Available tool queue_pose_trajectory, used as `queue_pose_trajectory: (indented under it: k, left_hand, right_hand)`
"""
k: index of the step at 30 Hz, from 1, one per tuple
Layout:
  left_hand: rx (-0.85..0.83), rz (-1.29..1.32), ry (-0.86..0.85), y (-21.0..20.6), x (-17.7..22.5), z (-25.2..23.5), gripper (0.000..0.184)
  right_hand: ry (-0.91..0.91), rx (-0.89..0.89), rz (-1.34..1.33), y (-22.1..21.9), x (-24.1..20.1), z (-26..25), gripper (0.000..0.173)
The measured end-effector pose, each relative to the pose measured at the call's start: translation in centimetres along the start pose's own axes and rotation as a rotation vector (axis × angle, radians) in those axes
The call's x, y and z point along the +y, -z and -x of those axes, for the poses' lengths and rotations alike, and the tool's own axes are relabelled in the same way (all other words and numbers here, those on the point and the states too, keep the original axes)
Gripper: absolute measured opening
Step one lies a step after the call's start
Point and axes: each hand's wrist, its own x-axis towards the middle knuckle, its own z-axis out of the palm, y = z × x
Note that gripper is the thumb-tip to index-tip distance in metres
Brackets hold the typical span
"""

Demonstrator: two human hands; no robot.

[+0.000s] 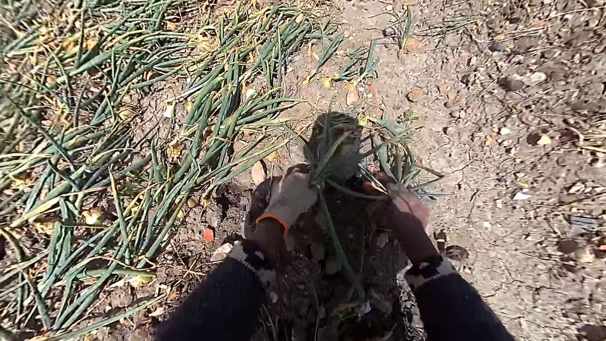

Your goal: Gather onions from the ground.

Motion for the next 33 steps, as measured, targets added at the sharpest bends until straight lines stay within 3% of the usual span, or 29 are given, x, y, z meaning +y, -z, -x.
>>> queue_pose_trajectory:
  k: [4, 9, 11, 13, 18, 21, 25, 28, 30, 33]
  left_hand:
    - [-0.087, 0.167, 0.022, 1.1, -0.7, -0.4, 0.029]
    - [0.132, 0.112, 0.016, -3.6, -3.5, 2.4, 0.029]
    - [0.168, 0.108, 0.022, -4.5, -4.1, 3.7, 0.028]
    - [0.159, 0.138, 0.066, -5.1, -4.7, 5.5, 0.027]
    - [0.126, 0.368, 0.323, -4.6, -7.7, 11.9, 0.027]
    - [0.227, 0.468, 0.412, -2.0, -7.5, 17.8, 0.026]
    - [0.285, 0.106, 0.285, 5.4, -6.4, 25.2, 0.037]
    - [0.24, -0.205, 0.277, 9.4, -2.6, 29.0, 0.037]
    - [0.148, -0.437, 0.331, 8.9, -1.1, 29.3, 0.046]
    - [-0.208, -0.533, 0.412, 2.6, -0.6, 26.2, 0.054]
  right_hand:
    - [-0.126, -0.129, 0.012, -0.1, 2.5, -6.4, 0.034]
    - [-0.179, -0.172, 0.009, 0.4, 1.8, -7.2, 0.036]
    - [-0.154, -0.082, -0.059, 0.5, 1.4, -5.6, 0.033]
    - [-0.031, 0.137, -0.212, -0.7, 2.1, -2.5, 0.027]
    - [-0.274, -0.226, -0.087, 1.9, -0.2, 4.2, 0.039]
    - [-0.276, -0.315, -0.18, 3.9, -2.0, 9.4, 0.034]
    - [-0.08, -0.551, -0.18, 6.7, -7.8, 15.4, 0.036]
    - [0.167, -0.573, -0.201, 7.5, -11.8, 20.8, 0.039]
    - [0.282, -0.552, -0.237, 7.2, -13.4, 24.3, 0.039]
    - [0.273, -0.784, -0.187, 5.4, -14.1, 27.3, 0.053]
